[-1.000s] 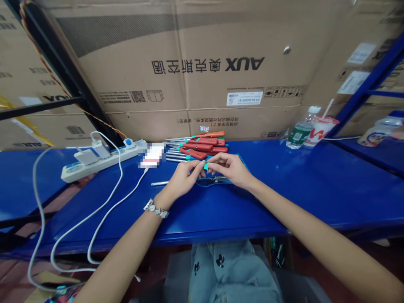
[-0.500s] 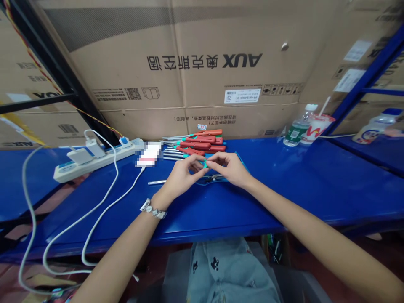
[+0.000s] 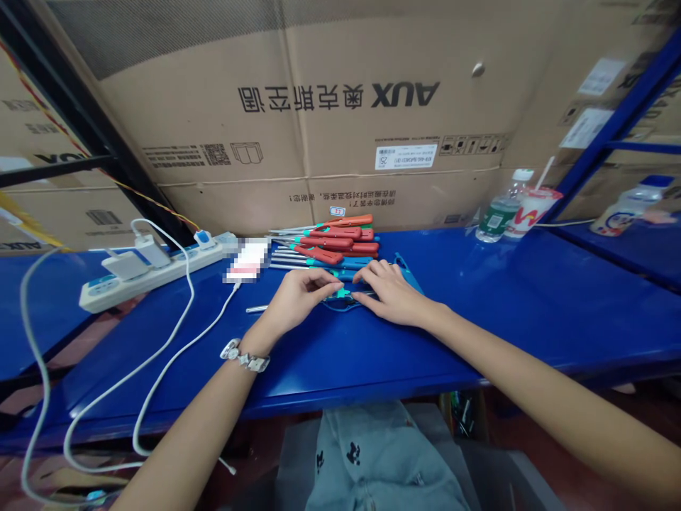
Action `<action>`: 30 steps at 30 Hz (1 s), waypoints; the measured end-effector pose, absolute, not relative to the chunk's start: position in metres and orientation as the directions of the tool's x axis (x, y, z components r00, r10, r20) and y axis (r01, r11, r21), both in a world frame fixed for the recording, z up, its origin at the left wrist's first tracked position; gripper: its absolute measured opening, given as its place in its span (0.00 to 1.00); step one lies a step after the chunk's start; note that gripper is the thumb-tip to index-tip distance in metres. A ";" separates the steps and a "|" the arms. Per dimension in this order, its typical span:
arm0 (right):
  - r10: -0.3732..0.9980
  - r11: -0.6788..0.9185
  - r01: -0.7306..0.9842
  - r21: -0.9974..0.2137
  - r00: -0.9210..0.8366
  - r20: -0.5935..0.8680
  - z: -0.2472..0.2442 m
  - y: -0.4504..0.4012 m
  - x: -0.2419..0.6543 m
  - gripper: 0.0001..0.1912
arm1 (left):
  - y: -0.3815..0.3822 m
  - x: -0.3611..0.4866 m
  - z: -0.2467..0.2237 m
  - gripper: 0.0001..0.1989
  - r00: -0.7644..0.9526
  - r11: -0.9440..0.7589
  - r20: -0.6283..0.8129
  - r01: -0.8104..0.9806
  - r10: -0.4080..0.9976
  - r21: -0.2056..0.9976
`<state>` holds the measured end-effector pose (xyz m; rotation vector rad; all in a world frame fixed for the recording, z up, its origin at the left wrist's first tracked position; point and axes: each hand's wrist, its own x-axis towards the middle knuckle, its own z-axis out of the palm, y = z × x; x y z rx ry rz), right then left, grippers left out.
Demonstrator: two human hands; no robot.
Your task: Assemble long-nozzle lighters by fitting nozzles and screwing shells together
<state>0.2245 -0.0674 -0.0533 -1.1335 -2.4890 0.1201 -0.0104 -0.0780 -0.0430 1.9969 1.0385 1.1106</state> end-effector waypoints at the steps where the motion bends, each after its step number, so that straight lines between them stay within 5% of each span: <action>1: 0.738 0.670 0.707 -0.226 -0.601 0.307 -0.054 -0.067 0.224 0.14 | -0.078 -0.011 -0.042 0.10 0.334 -0.515 0.407 0.365 0.850 0.775; 11: 0.676 0.735 0.657 -0.169 -0.690 0.258 -0.059 -0.066 0.222 0.14 | -0.079 -0.018 -0.039 0.11 0.457 -0.573 0.381 0.426 0.804 0.700; 19: 0.677 0.734 0.655 -0.180 -0.689 0.258 -0.059 -0.067 0.221 0.16 | -0.070 -0.024 -0.049 0.05 0.492 -0.690 0.483 0.514 0.724 0.510; 30: 0.684 0.729 0.659 -0.185 -0.692 0.229 -0.056 -0.069 0.220 0.17 | -0.066 -0.027 -0.052 0.04 0.521 -0.676 0.434 0.516 0.735 0.526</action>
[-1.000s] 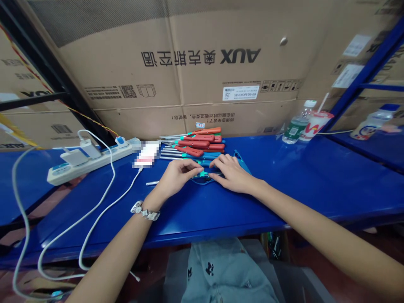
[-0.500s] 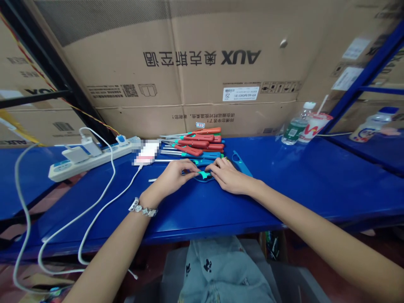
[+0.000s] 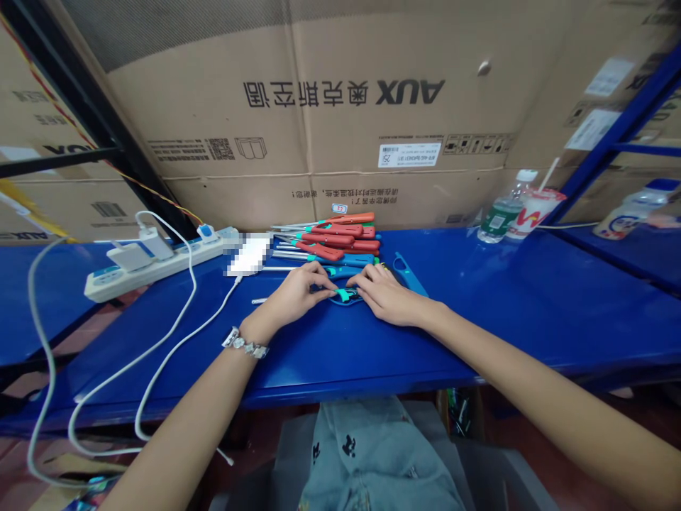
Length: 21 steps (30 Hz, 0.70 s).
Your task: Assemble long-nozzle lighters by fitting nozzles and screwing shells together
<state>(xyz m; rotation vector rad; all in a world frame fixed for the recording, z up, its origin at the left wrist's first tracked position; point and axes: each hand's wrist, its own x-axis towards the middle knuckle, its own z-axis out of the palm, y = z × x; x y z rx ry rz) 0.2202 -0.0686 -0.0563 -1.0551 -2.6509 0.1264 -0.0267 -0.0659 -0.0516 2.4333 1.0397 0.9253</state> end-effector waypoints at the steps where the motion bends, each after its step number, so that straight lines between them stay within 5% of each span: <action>1: 0.685 0.728 0.659 -0.187 -0.692 0.227 -0.056 -0.069 0.220 0.17 | -0.066 -0.025 -0.052 0.05 0.526 -0.678 0.432 0.512 0.733 0.527; 12: 0.693 0.720 0.659 -0.215 -0.692 0.201 -0.055 -0.070 0.217 0.18 | -0.070 -0.017 -0.047 0.04 0.588 -0.738 0.447 0.559 0.674 0.379; 21: 0.711 0.703 0.661 -0.260 -0.661 0.242 -0.056 -0.071 0.217 0.16 | -0.074 -0.017 -0.045 0.04 0.549 -0.663 0.379 0.548 0.745 0.509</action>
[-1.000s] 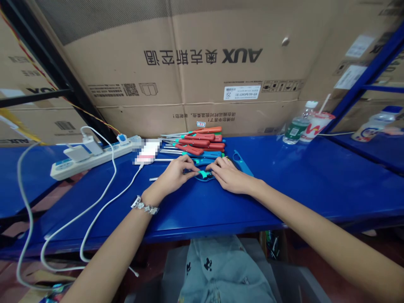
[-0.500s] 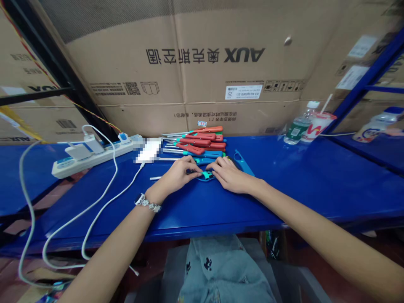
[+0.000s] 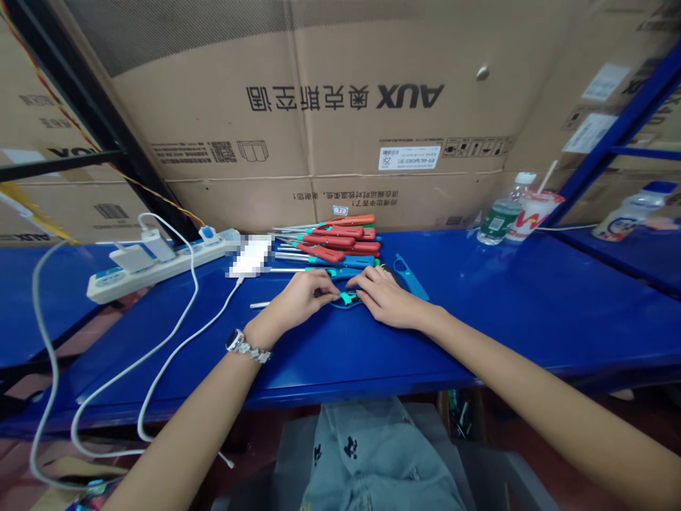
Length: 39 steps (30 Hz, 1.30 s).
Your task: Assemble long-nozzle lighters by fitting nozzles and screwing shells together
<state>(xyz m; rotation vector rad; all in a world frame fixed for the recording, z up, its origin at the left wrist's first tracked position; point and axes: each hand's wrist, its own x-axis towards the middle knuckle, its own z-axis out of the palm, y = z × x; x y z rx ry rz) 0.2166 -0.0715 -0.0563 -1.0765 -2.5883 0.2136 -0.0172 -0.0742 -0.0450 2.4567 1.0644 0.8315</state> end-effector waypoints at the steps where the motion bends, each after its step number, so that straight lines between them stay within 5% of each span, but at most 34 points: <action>1: 0.717 0.698 0.665 -0.268 -0.649 0.254 -0.056 -0.072 0.216 0.15 | -0.074 -0.017 -0.045 0.04 0.548 -0.662 0.380 0.545 0.746 0.514; 9: 0.697 0.701 0.665 -0.260 -0.558 0.451 -0.049 -0.084 0.202 0.08 | -0.076 -0.017 -0.046 0.04 0.552 -0.671 0.383 0.588 0.741 0.452; 22: 0.723 0.680 0.673 -0.291 -0.549 0.419 -0.052 -0.086 0.190 0.08 | -0.082 -0.014 -0.044 0.05 0.508 -0.562 0.257 0.650 0.822 0.511; 33: 0.777 0.597 0.798 -0.075 -0.553 0.301 -0.035 -0.093 0.181 0.08 | -0.082 -0.008 -0.049 0.03 0.418 -0.477 0.238 0.688 0.877 0.547; 39: 0.796 0.581 0.811 -0.070 -0.548 0.258 -0.032 -0.093 0.179 0.08 | -0.082 -0.009 -0.050 0.04 0.421 -0.494 0.265 0.658 0.867 0.569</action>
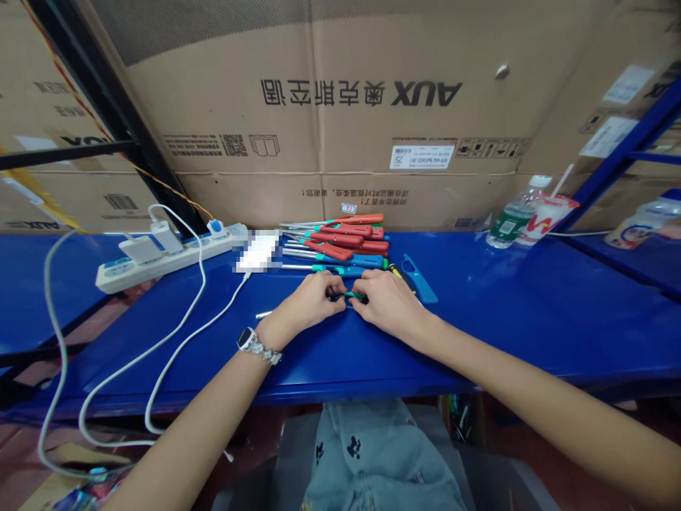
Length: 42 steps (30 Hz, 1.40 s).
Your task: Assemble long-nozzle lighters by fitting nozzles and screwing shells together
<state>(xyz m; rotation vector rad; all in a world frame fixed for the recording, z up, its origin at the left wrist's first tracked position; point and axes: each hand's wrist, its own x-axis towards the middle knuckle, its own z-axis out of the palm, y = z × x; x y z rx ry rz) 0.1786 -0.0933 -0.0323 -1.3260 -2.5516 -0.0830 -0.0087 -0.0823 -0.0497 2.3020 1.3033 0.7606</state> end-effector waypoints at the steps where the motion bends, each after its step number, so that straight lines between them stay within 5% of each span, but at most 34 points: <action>1: 0.802 0.576 0.813 -0.080 -0.544 0.248 -0.032 -0.094 0.178 0.08 | -0.082 -0.008 -0.050 0.03 0.417 -0.493 0.269 0.661 0.868 0.566; 10: 0.828 0.548 0.829 -0.110 -0.518 0.215 -0.032 -0.094 0.178 0.10 | -0.081 -0.007 -0.057 0.02 0.393 -0.481 0.277 0.684 0.876 0.549; 21: 0.688 0.723 0.643 -0.253 -0.631 0.358 -0.050 -0.084 0.211 0.13 | -0.079 -0.011 -0.054 0.06 0.431 -0.514 0.282 0.668 0.857 0.539; 30: 0.688 0.726 0.591 -0.353 -0.632 0.357 -0.046 -0.094 0.221 0.19 | -0.093 -0.010 -0.041 0.15 0.616 -0.683 0.315 0.707 0.723 0.184; 35: 0.830 0.526 0.738 -0.422 -0.336 0.446 -0.040 -0.085 0.258 0.14 | -0.096 -0.004 -0.035 0.18 0.587 -0.671 0.360 0.721 0.725 0.175; 42: 0.968 0.181 0.944 -0.275 -0.122 0.220 -0.039 -0.069 0.292 0.12 | -0.067 0.046 -0.021 0.13 0.679 -0.775 0.400 0.614 0.616 0.150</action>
